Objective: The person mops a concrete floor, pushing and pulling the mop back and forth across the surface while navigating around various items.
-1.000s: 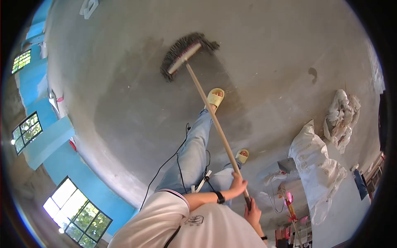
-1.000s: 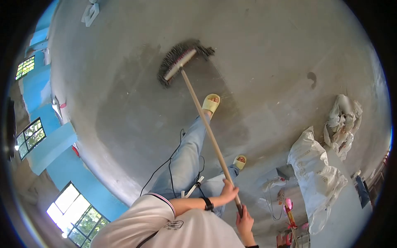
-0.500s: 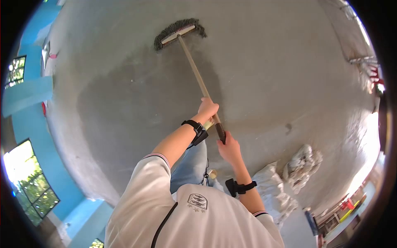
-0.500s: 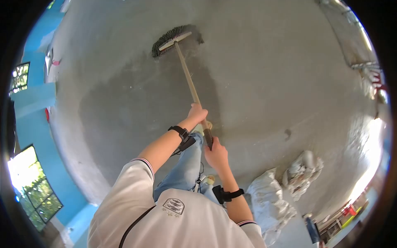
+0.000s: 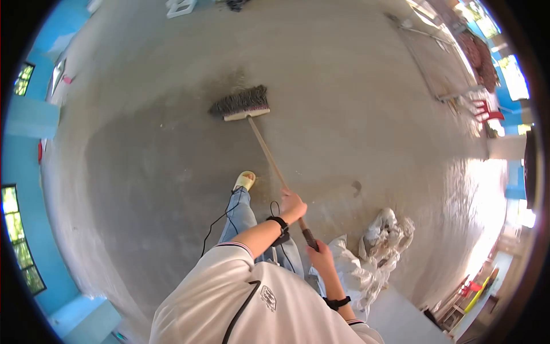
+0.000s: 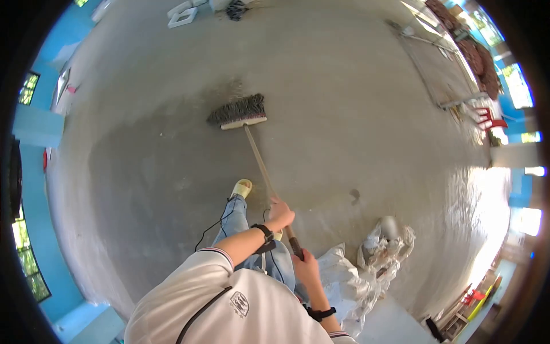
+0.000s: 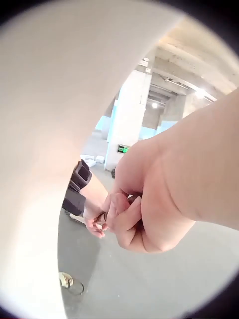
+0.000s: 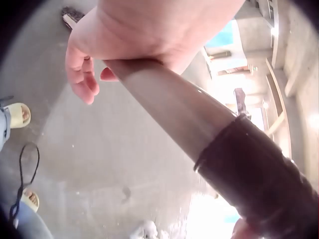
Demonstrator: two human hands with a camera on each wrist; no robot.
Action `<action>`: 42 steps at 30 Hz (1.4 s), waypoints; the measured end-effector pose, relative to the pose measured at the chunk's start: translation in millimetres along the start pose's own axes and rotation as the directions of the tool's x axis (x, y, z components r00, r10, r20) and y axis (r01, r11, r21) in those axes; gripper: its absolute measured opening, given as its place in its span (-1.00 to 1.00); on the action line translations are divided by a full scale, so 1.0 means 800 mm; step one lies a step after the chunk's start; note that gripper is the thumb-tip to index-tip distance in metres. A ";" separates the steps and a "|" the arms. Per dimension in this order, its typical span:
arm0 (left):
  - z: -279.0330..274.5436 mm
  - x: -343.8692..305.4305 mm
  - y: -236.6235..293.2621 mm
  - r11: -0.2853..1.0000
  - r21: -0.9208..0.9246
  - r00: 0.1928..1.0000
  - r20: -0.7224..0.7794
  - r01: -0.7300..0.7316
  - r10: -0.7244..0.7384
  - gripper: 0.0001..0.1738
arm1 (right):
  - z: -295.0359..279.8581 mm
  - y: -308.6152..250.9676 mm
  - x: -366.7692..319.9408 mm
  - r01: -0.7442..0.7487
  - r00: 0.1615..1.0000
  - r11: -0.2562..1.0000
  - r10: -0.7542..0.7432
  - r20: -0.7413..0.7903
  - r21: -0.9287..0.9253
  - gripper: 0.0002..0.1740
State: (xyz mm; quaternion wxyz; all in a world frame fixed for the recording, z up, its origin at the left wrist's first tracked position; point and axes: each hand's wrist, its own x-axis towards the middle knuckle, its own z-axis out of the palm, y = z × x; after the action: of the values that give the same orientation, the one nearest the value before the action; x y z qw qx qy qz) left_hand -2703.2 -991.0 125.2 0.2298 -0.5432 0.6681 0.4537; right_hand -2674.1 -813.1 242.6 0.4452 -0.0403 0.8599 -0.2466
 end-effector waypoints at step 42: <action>-0.283 0.380 0.222 0.966 -0.228 0.991 0.029 -0.119 0.129 -0.33 | -0.060 -0.414 0.360 -0.366 0.826 0.729 -0.033 0.563 0.579 -0.60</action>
State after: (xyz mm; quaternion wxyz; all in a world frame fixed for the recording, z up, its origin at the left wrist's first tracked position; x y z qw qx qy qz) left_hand -2919.7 -1341.9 54.9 0.1524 -0.5127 0.6398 0.5519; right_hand -2934.1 -1167.6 203.3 0.6727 0.1346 0.5539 -0.4718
